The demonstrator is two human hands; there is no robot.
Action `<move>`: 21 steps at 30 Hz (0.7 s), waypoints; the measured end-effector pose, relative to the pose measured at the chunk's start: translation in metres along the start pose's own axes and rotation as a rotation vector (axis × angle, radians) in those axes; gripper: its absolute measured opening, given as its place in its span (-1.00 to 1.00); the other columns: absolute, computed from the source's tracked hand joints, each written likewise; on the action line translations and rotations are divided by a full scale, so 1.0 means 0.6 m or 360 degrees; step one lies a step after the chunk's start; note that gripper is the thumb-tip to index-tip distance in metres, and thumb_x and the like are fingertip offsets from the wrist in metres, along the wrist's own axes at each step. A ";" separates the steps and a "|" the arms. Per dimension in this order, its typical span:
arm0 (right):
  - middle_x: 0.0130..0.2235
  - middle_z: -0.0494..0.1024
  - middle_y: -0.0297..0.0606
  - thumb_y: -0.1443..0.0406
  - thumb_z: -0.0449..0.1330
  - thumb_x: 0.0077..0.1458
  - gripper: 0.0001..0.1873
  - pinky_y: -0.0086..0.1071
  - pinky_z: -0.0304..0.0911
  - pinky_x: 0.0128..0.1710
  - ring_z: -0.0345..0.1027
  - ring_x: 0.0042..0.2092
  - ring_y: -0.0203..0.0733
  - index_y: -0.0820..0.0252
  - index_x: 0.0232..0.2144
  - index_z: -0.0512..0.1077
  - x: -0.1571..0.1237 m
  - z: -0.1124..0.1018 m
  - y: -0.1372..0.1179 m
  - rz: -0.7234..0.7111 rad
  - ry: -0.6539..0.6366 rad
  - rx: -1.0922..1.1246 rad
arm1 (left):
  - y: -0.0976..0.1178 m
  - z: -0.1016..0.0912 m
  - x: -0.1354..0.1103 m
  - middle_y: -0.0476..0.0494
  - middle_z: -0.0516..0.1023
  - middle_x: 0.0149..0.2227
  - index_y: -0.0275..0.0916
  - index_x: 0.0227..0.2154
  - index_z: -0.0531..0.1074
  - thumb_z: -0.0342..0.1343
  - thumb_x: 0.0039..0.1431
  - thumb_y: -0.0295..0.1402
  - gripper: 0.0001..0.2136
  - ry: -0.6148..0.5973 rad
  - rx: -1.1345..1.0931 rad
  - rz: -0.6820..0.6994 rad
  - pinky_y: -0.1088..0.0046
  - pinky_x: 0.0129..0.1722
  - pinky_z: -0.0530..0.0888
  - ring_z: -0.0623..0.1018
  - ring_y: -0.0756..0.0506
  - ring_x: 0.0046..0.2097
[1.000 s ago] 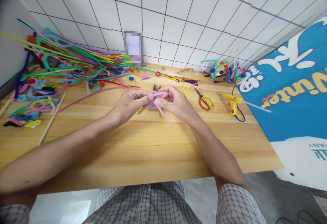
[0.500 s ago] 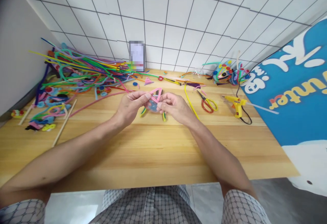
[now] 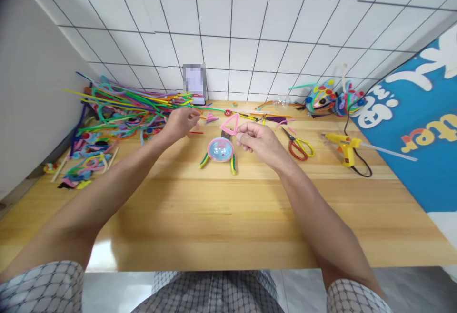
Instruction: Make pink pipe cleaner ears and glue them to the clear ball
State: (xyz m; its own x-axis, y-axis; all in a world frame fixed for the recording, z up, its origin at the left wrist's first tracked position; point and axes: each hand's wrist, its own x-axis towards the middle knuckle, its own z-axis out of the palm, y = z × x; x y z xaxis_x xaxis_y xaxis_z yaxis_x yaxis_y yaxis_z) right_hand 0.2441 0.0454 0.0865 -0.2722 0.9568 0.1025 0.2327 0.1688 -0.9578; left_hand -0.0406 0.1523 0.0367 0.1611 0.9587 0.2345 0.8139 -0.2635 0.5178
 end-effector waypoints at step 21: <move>-0.45 0.49 -0.39 0.21 0.24 0.20 -0.82 -0.31 0.07 -0.35 0.24 -0.39 -0.26 0.15 -0.36 0.59 -0.007 -0.004 0.009 -0.0171 0.0165 -0.0432 | 0.055 0.014 0.102 -0.23 0.67 -0.38 -0.25 -0.40 0.59 0.23 0.23 -0.21 -0.79 -0.0144 -0.0311 -0.0288 0.36 -0.25 0.53 0.63 -0.15 -0.30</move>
State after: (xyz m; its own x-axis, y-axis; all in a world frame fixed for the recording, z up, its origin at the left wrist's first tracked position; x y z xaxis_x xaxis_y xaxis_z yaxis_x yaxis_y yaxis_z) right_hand 0.2489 0.0429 0.0816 -0.2151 0.9468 0.2393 0.4524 0.3137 -0.8348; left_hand 0.0011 0.2034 0.0612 0.0793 0.9954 0.0542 0.7125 -0.0946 0.6952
